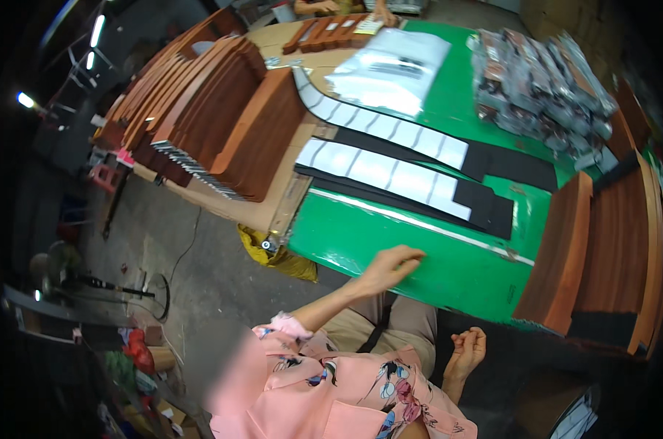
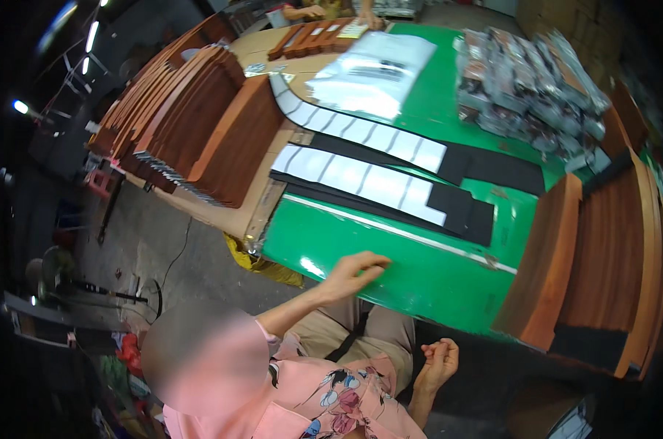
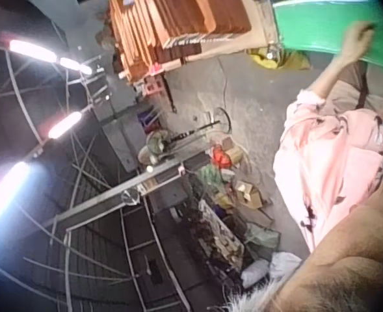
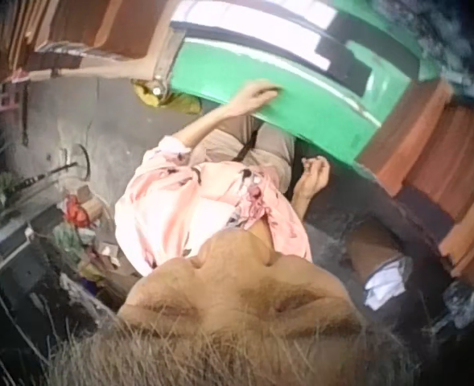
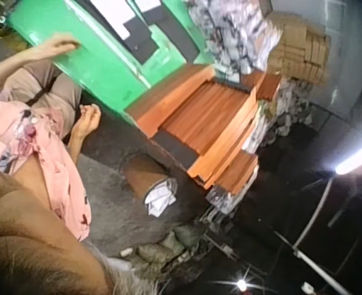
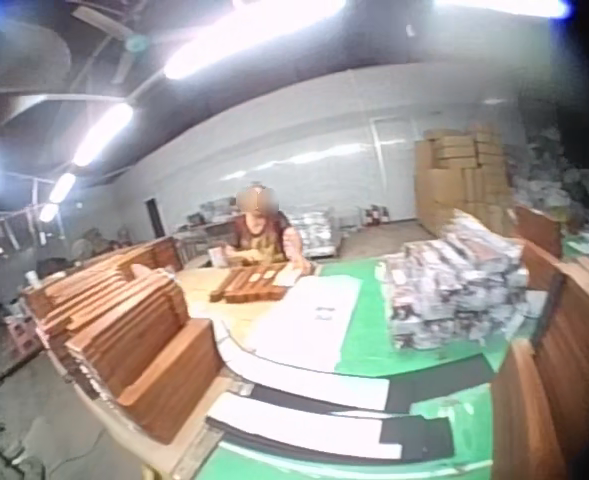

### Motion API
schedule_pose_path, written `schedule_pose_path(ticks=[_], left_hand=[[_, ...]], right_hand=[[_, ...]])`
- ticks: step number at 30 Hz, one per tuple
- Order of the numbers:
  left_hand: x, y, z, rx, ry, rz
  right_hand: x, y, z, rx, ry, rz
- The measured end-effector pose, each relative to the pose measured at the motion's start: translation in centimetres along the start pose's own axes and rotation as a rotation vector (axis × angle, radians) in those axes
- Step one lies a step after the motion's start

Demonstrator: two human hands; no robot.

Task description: Sticking adhesive black padding strips onto wooden furniture components.

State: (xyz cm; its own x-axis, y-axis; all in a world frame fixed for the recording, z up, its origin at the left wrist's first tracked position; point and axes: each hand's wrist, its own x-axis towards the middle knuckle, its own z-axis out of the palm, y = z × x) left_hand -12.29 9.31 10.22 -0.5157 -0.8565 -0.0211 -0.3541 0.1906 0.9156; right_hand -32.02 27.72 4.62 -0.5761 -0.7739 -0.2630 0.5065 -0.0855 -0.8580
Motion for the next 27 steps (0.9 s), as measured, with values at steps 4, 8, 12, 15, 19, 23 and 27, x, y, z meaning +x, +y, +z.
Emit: schedule_pose_path(ticks=[4,8,12,15,19,23,27], left_hand=[[-3.1,-4.2,-10.4,0.452,0.485,0.237],[-2.3,-2.4,-23.0,1.092,0.836,0.289],[-0.5,-3.7,-31.6,1.369,0.969,0.164],[0.7,-6.1,-34.4,1.262,0.77,-0.197],[0.2,-6.7,-35.7,1.192,0.775,-0.115],[-1.2,-4.7,-34.0,1.065,0.839,-0.06],[-3.1,-2.1,-26.8,1.164,0.782,0.291]], right_hand=[[1.3,1.2,4.8,-0.183,-0.252,0.02],[2.2,1.5,9.8,-0.171,-0.463,0.024],[1.3,2.6,13.2,-0.231,-0.462,0.034],[0.3,3.2,14.1,-0.238,-0.44,0.053],[-1.0,3.6,13.8,-0.243,-0.396,0.09],[-0.9,3.2,13.5,-0.26,-0.393,0.09],[0.8,1.9,14.8,-0.461,-0.428,-0.043]])
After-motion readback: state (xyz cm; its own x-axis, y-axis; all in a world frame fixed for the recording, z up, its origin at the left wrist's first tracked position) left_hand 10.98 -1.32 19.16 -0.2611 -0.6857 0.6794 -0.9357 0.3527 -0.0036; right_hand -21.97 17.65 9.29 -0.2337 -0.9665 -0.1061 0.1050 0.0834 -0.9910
